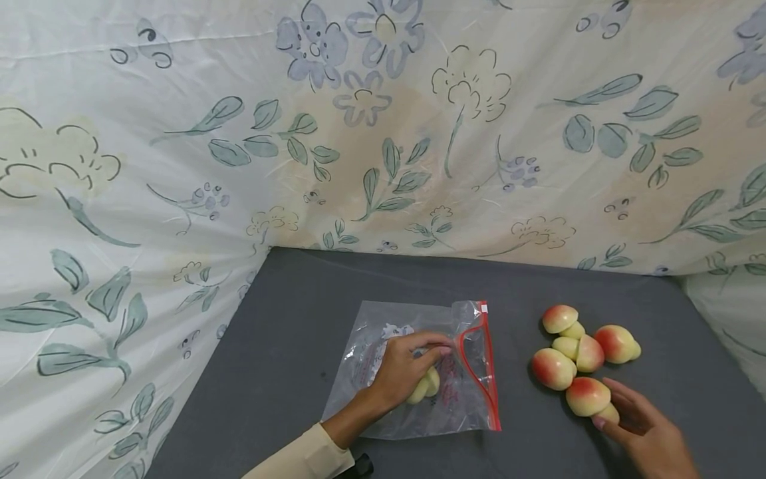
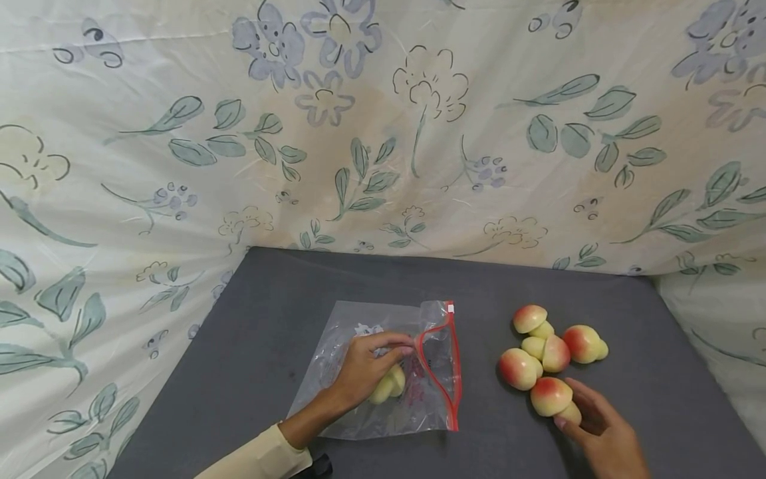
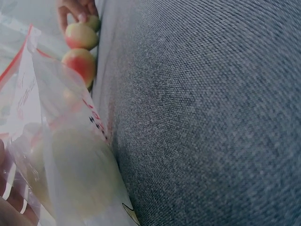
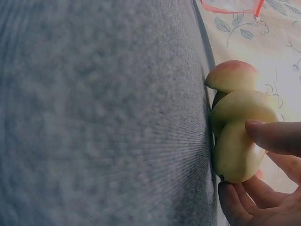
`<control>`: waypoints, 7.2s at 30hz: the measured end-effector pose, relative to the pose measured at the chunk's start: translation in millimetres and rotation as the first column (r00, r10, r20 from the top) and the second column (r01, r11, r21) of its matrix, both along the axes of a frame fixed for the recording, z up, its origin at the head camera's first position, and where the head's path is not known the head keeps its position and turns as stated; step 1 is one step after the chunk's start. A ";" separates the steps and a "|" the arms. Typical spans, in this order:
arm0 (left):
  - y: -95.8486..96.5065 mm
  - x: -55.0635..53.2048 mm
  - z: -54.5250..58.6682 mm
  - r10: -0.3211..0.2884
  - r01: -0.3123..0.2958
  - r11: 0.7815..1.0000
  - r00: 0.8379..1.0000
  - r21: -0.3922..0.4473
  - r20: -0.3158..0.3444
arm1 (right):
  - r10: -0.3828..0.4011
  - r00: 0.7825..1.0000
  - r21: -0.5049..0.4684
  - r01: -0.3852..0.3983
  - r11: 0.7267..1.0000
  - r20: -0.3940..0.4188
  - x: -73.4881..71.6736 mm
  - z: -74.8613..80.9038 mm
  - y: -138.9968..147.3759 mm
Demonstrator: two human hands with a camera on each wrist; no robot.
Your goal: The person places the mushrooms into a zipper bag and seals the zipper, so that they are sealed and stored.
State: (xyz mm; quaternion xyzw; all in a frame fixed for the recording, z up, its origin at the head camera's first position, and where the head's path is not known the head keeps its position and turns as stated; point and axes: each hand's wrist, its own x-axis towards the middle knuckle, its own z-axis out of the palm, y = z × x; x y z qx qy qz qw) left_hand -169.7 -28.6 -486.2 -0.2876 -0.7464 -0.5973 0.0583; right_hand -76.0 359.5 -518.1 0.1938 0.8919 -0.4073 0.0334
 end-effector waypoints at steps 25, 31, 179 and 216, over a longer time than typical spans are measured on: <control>-0.2 0.7 -0.3 0.016 -0.015 1.000 0.999 -0.025 0.032 | -0.037 0.998 -0.028 0.038 0.999 0.053 0.5 2.0 -5.0; -0.4 -0.1 0.2 0.013 -0.013 1.000 1.000 -0.020 0.012 | -0.085 0.996 -0.038 0.087 0.996 0.041 -1.6 1.5 -6.5; 6.2 0.1 6.0 -0.004 0.002 0.994 1.000 0.108 0.019 | 0.163 0.794 -0.349 -0.429 0.833 -0.586 -34.7 38.0 -121.1; 4.4 0.9 3.8 -0.005 0.006 0.995 1.000 0.095 -0.006 | 0.063 0.817 -0.118 -0.158 0.980 -0.573 -43.0 49.0 -67.9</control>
